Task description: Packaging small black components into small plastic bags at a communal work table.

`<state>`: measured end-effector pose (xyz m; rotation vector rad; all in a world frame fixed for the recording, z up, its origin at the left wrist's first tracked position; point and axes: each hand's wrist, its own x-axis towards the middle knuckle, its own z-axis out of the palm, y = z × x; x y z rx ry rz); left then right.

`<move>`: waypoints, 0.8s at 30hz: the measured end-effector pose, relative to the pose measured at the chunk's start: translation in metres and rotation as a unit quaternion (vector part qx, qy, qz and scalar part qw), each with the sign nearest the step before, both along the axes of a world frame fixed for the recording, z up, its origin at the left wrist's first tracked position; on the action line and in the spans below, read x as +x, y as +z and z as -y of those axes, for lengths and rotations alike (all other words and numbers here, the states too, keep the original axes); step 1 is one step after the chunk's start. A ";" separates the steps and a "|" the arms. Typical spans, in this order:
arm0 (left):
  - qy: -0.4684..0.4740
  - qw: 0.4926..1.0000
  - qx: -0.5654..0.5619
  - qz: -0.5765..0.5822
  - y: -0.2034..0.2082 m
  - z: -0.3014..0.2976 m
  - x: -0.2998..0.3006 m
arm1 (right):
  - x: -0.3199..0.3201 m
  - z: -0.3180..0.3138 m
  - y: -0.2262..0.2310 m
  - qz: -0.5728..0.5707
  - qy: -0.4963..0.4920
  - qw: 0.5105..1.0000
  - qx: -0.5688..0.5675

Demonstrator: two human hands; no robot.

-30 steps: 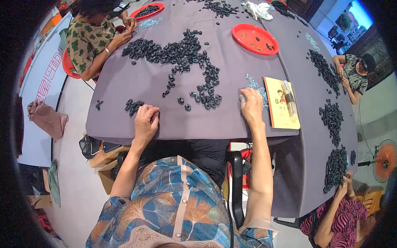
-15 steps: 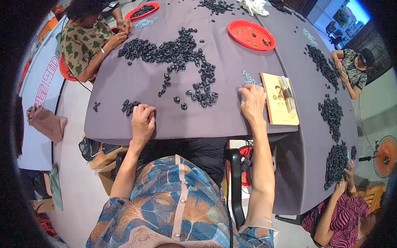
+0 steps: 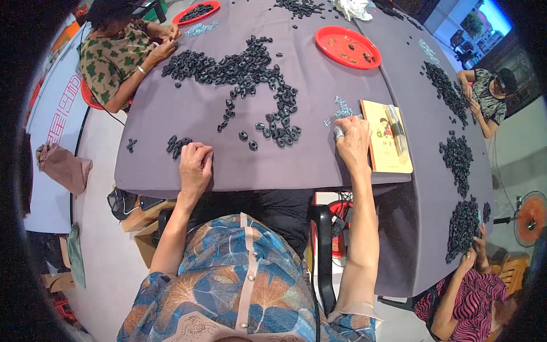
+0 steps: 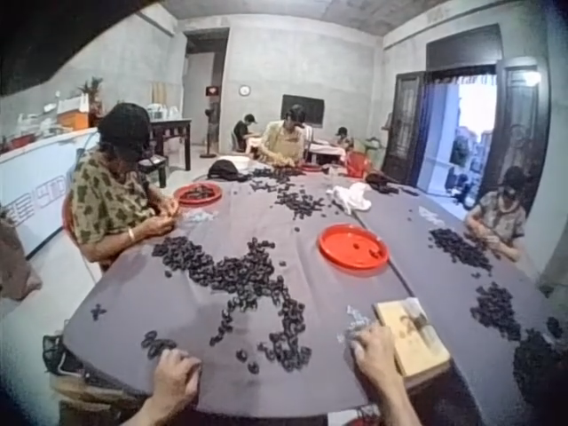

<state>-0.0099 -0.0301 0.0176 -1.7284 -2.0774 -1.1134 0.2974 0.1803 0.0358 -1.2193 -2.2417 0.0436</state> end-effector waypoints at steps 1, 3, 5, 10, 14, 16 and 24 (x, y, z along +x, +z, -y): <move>0.000 1.000 -0.001 -0.001 -0.001 0.000 0.000 | -0.003 0.000 0.000 0.009 0.004 1.000 0.003; 0.002 1.000 0.004 -0.004 -0.002 0.000 -0.001 | -0.011 -0.001 0.000 0.023 0.021 0.999 0.013; 0.002 1.000 0.000 -0.001 0.000 0.000 0.001 | -0.016 0.000 0.000 0.041 0.042 0.997 0.044; -0.001 1.000 0.000 0.002 0.000 0.000 0.002 | -0.022 -0.010 -0.006 0.037 0.089 0.994 0.051; -0.001 1.000 -0.001 -0.003 -0.001 0.001 0.000 | -0.021 -0.015 -0.012 -0.001 0.157 0.984 0.078; -0.002 1.000 -0.002 -0.006 0.000 0.001 0.000 | -0.017 -0.016 -0.012 0.008 0.149 0.987 0.067; 0.009 0.999 0.032 -0.008 0.007 0.001 0.005 | -0.017 -0.021 -0.010 0.018 0.136 0.990 -0.012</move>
